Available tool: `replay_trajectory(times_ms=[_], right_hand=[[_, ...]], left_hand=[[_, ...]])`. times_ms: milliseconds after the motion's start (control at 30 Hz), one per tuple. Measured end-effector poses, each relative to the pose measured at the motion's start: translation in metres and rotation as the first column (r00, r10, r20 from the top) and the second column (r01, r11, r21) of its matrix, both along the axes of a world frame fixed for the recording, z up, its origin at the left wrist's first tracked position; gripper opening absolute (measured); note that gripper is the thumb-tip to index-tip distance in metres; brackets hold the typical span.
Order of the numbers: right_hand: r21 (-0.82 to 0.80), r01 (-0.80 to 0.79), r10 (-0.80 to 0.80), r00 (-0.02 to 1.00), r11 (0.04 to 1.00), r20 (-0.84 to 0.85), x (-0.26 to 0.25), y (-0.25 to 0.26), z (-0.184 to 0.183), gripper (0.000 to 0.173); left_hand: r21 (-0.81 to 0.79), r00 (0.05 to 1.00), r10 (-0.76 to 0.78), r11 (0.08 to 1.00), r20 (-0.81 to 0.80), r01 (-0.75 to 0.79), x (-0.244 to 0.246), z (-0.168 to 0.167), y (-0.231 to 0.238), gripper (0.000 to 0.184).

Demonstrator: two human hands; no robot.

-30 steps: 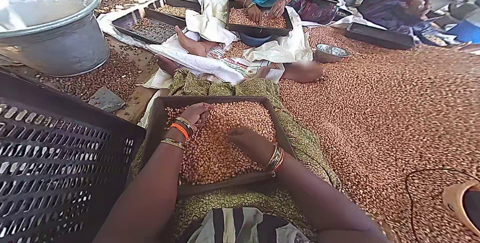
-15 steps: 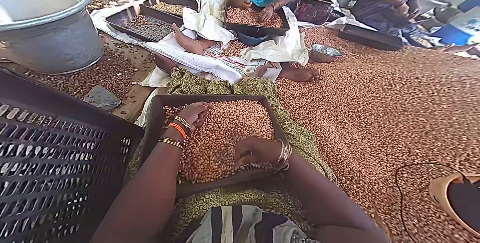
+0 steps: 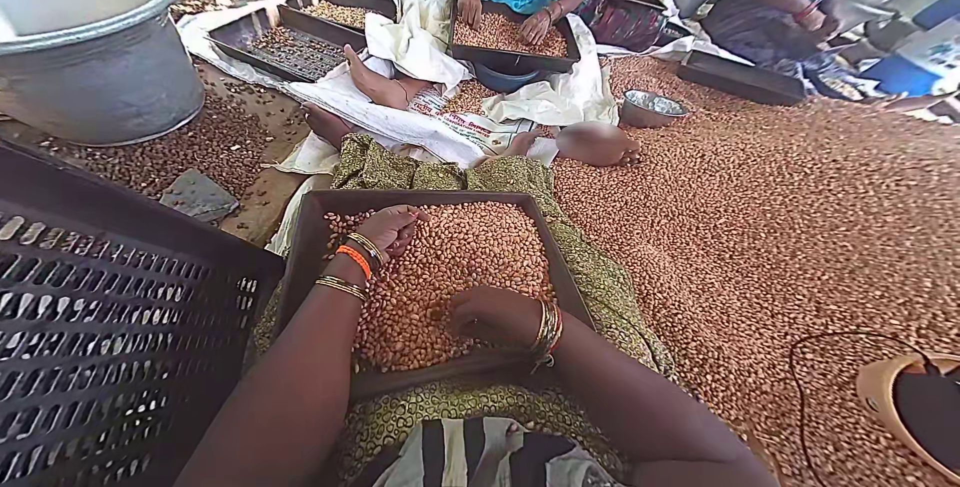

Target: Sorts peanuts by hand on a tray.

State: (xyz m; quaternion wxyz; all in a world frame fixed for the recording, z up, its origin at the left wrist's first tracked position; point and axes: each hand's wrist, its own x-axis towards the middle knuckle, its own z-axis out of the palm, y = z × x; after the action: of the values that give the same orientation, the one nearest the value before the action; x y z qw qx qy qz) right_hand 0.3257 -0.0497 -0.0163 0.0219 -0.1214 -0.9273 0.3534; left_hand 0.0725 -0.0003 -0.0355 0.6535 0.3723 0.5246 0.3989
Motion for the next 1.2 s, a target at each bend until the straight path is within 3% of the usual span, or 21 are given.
replay_trajectory(times_ms=[167, 267, 367, 467, 533, 600, 667, 733, 800, 867, 933, 1000, 1067, 1167, 1200], right_hand=[[0.028, -0.082, 0.075, 0.978, 0.996, 0.195, -0.005, -0.005, -0.006, 0.009], [0.024, -0.052, 0.044, 0.964, 0.998, 0.262, -0.006, -0.004, -0.003, 0.011], [0.058, 0.028, -0.045, 0.944, 0.998, 0.327, 0.000, 0.002, 0.006, 0.017], [0.138, 0.252, -0.277, 0.938, 0.958, 0.207, 0.011, 0.011, 0.026, 0.017], [0.141, 0.428, -0.430, 0.903, 0.893, -0.017, 0.012, 0.007, 0.041, 0.015], [0.064, 0.519, -0.484, 0.829, 0.852, -0.280, 0.007, 0.005, 0.047, 0.017], [0.004, 0.539, -0.488, 0.766, 0.842, -0.417, 0.004, 0.011, 0.047, 0.025], [0.003, 0.578, -0.528, 0.748, 0.816, -0.403, 0.014, 0.023, 0.039, 0.024], [0.021, 0.487, -0.472, 0.856, 0.873, -0.212, 0.030, 0.032, 0.035, 0.021], [-0.003, 0.200, -0.200, 0.980, 0.980, -0.024, 0.033, 0.028, 0.030, 0.017], [-0.078, -0.090, 0.092, 0.996, 0.993, 0.023, 0.019, 0.013, 0.015, 0.014], [-0.099, -0.225, 0.226, 0.974, 0.969, -0.002, -0.001, -0.002, -0.005, 0.016], [-0.008, -0.166, 0.165, 0.984, 0.986, -0.062, -0.012, -0.008, -0.015, 0.024], [0.156, 0.098, -0.080, 0.989, 0.983, -0.121, -0.012, 0.000, -0.010, 0.035], [0.162, 0.145, -0.126, 0.985, 0.976, -0.119, -0.009, 0.005, -0.003, 0.031]], left_hand=[[-0.025, 1.000, 0.020, 0.999, -0.005, -0.020, 0.003, 0.005, -0.001, 0.026], [-0.048, 0.997, 0.059, 0.997, 0.054, -0.056, 0.010, 0.014, -0.006, 0.027], [-0.029, 0.991, -0.011, 0.999, 0.135, 0.015, 0.018, 0.026, -0.014, 0.033], [-0.028, 0.982, -0.151, 0.988, 0.116, 0.155, 0.029, 0.032, -0.018, 0.040], [-0.085, 0.971, -0.233, 0.968, 0.050, 0.237, 0.040, 0.030, -0.020, 0.048], [-0.120, 0.948, -0.315, 0.941, 0.042, 0.318, 0.049, 0.030, -0.024, 0.061], [-0.079, 0.919, -0.370, 0.920, 0.138, 0.383, 0.050, 0.028, -0.028, 0.073], [-0.004, 0.874, -0.415, 0.903, 0.253, 0.430, 0.046, 0.022, -0.026, 0.080], [0.006, 0.869, -0.398, 0.910, 0.295, 0.414, 0.039, 0.023, -0.025, 0.070], [-0.001, 0.878, -0.366, 0.923, 0.308, 0.385, 0.035, 0.024, -0.022, 0.061], [-0.014, 0.885, -0.345, 0.930, 0.313, 0.367, 0.038, 0.021, -0.021, 0.053], [-0.012, 0.894, -0.328, 0.938, 0.305, 0.348, 0.042, 0.019, -0.019, 0.046], [0.009, 0.899, -0.309, 0.946, 0.310, 0.323, 0.044, 0.018, -0.017, 0.044], [0.048, 0.915, -0.222, 0.975, 0.336, 0.219, 0.040, 0.019, -0.019, 0.043], [0.055, 0.922, -0.176, 0.984, 0.344, 0.168, 0.038, 0.021, -0.019, 0.042]])
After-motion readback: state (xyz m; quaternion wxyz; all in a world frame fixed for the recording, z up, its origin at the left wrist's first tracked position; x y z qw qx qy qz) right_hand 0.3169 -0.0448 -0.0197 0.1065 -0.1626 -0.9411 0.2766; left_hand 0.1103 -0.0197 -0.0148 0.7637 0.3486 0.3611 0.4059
